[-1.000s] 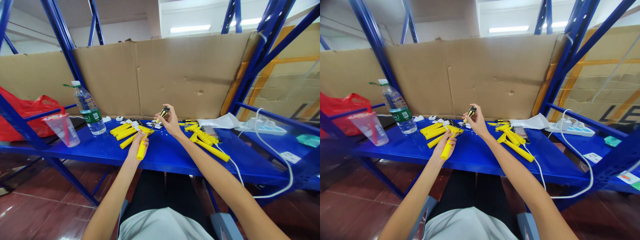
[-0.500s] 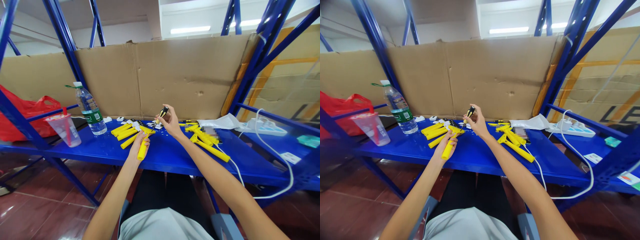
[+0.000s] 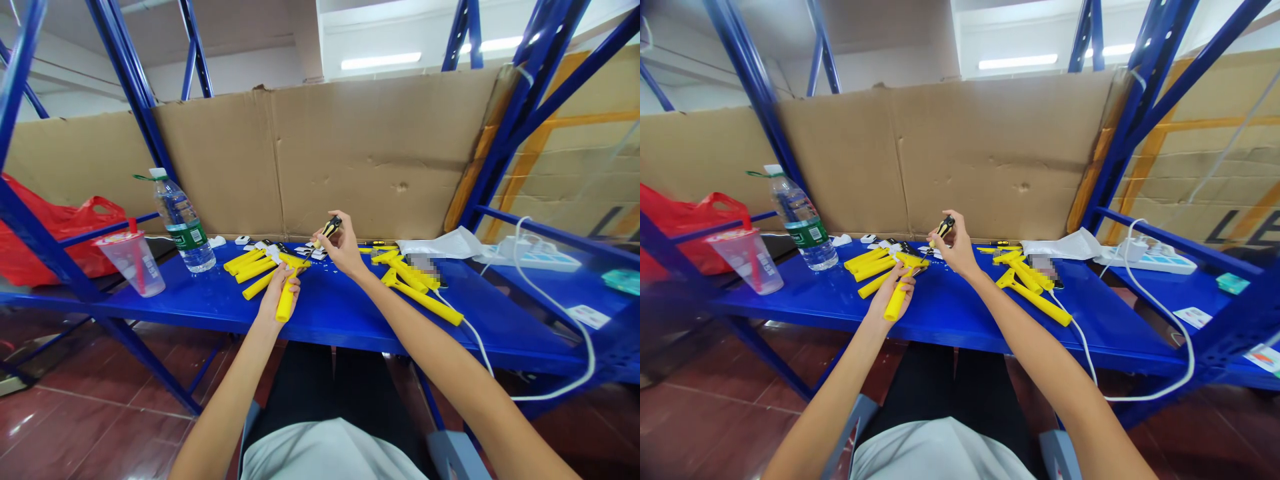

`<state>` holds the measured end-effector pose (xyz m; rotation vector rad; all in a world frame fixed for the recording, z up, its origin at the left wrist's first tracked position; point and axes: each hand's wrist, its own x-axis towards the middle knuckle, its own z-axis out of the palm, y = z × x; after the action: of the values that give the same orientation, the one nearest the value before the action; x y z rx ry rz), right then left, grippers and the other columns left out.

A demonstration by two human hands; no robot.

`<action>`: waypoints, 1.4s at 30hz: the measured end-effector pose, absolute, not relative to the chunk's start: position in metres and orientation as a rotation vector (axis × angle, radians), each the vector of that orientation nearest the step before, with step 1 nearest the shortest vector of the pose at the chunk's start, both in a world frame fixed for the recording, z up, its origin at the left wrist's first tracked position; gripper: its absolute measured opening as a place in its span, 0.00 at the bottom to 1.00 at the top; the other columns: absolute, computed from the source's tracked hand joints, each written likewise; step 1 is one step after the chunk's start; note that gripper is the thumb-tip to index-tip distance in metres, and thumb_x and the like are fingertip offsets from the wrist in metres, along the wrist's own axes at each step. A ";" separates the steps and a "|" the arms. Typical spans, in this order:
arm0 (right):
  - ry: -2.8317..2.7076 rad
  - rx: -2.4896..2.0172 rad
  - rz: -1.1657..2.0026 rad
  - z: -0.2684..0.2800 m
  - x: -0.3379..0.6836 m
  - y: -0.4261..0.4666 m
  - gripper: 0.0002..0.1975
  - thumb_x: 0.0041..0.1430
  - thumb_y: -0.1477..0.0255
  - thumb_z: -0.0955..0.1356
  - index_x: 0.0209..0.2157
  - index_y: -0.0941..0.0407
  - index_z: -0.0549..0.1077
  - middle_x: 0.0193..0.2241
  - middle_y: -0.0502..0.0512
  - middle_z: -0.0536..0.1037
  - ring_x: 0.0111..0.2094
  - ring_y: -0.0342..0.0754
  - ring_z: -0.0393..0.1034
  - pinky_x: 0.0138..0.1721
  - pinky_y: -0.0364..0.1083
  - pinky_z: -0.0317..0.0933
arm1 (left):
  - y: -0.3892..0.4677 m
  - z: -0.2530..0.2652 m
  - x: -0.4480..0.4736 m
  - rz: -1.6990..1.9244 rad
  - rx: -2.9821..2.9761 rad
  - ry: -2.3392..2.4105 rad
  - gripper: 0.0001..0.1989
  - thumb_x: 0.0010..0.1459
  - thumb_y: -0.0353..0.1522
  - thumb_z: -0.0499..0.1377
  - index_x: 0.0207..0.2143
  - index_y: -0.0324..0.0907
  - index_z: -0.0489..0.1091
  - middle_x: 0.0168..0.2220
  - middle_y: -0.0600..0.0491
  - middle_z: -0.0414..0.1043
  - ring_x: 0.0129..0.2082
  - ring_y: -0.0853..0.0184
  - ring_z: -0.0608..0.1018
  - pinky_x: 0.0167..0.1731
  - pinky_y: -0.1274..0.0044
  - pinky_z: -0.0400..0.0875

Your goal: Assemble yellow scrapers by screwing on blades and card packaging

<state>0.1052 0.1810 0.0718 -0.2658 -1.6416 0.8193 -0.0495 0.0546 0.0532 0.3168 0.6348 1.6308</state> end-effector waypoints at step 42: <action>-1.544 -0.214 0.669 0.079 0.105 0.172 0.31 0.66 0.49 0.75 0.60 0.45 0.60 0.45 0.54 0.79 0.41 0.52 0.83 0.46 0.56 0.81 | 0.058 0.042 -0.048 1.648 0.536 0.734 0.33 0.59 0.20 0.65 0.64 0.47 0.64 0.46 0.48 0.77 0.25 0.76 0.75 0.18 0.87 0.65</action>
<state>0.1046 0.1721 0.0793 -0.2140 -1.5435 0.6687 -0.0482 0.0577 0.0419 0.5359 0.7336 1.6483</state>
